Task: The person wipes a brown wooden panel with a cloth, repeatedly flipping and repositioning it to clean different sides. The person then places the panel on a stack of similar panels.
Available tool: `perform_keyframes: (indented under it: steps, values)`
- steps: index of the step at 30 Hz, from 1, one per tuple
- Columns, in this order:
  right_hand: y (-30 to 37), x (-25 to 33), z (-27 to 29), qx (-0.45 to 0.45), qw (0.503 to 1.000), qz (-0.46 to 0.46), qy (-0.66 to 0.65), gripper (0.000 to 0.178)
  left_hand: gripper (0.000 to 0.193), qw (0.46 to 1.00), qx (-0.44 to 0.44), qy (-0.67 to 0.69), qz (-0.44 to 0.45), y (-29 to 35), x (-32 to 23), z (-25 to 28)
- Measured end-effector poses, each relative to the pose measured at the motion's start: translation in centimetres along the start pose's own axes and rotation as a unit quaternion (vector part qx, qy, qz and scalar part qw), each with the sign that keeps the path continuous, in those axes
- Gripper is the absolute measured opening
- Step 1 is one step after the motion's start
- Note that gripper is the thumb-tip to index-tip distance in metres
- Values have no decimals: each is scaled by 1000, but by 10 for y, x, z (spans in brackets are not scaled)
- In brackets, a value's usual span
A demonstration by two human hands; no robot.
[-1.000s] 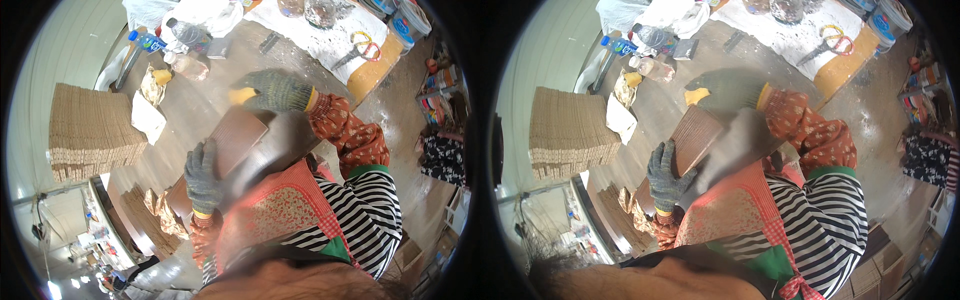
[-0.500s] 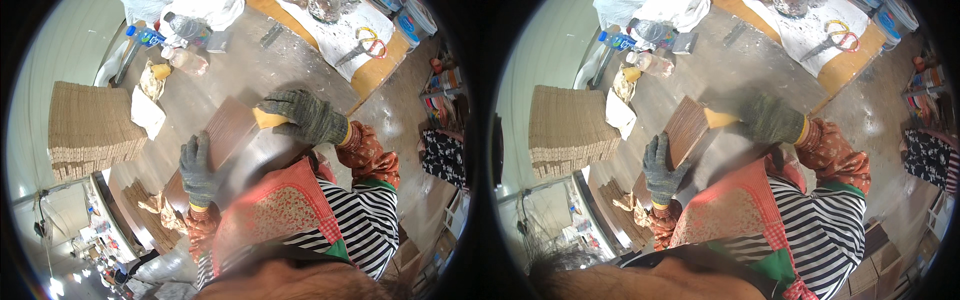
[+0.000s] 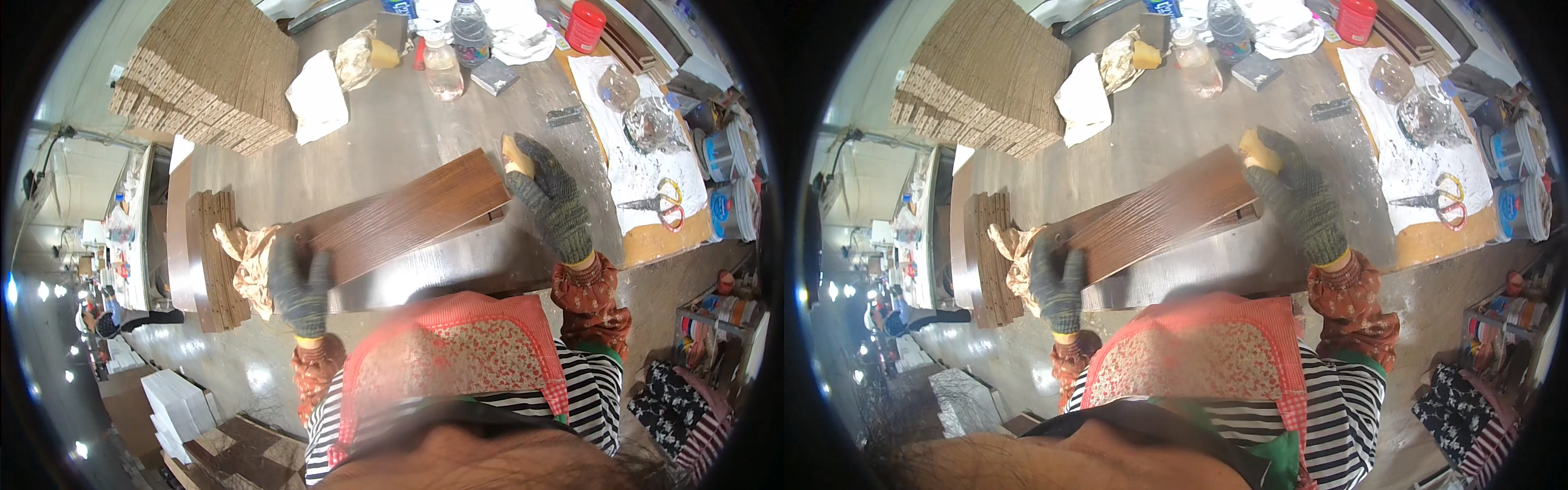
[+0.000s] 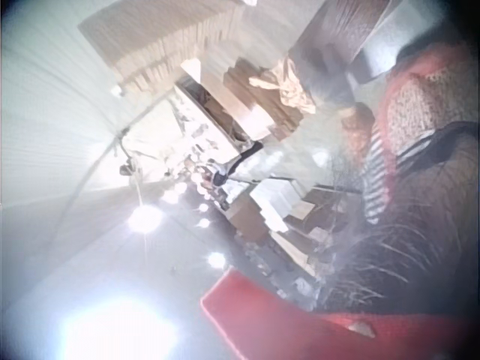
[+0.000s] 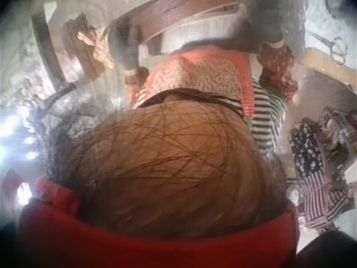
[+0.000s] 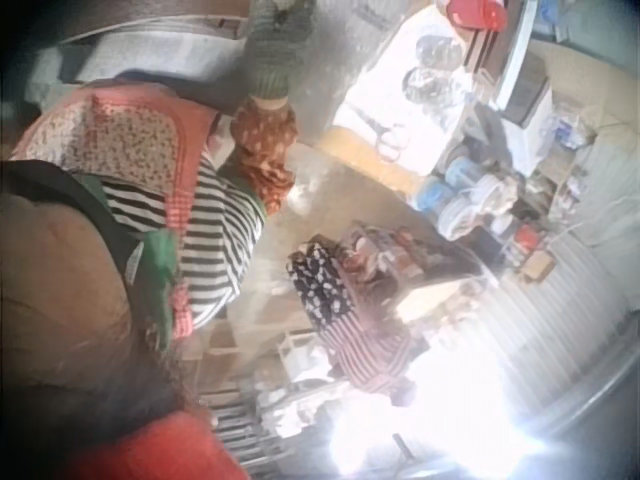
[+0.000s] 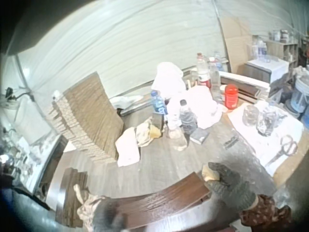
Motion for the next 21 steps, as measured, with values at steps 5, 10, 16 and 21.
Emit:
perform_keyframes:
  steps: [5, 10, 16, 21]
  values:
    - [-26, 11, -22, 13, 997, 38, 67, 44, 49, 965, -80, 40, 245, 57, 107, 31]
    - [-54, 6, -23, 31, 993, 61, 93, 43, 30, 900, 7, 354, 254, 116, 121, -10]
    - [-78, 7, -35, 91, 988, 72, 99, 47, 45, 928, 126, 319, 145, 124, 126, -52]
    - [-81, 18, -41, 97, 983, 93, 128, 51, 44, 791, 84, 517, 316, 136, 126, -73]
Point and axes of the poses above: each hand's wrist, its own y-axis away from the middle knuckle, its own z-axis out of the back of the hand, x = y × z, the point moved 9 cm from there along -y, towards the middle knuckle, and after that the axes turned 1 degree about -y, right-handed, at the moved point
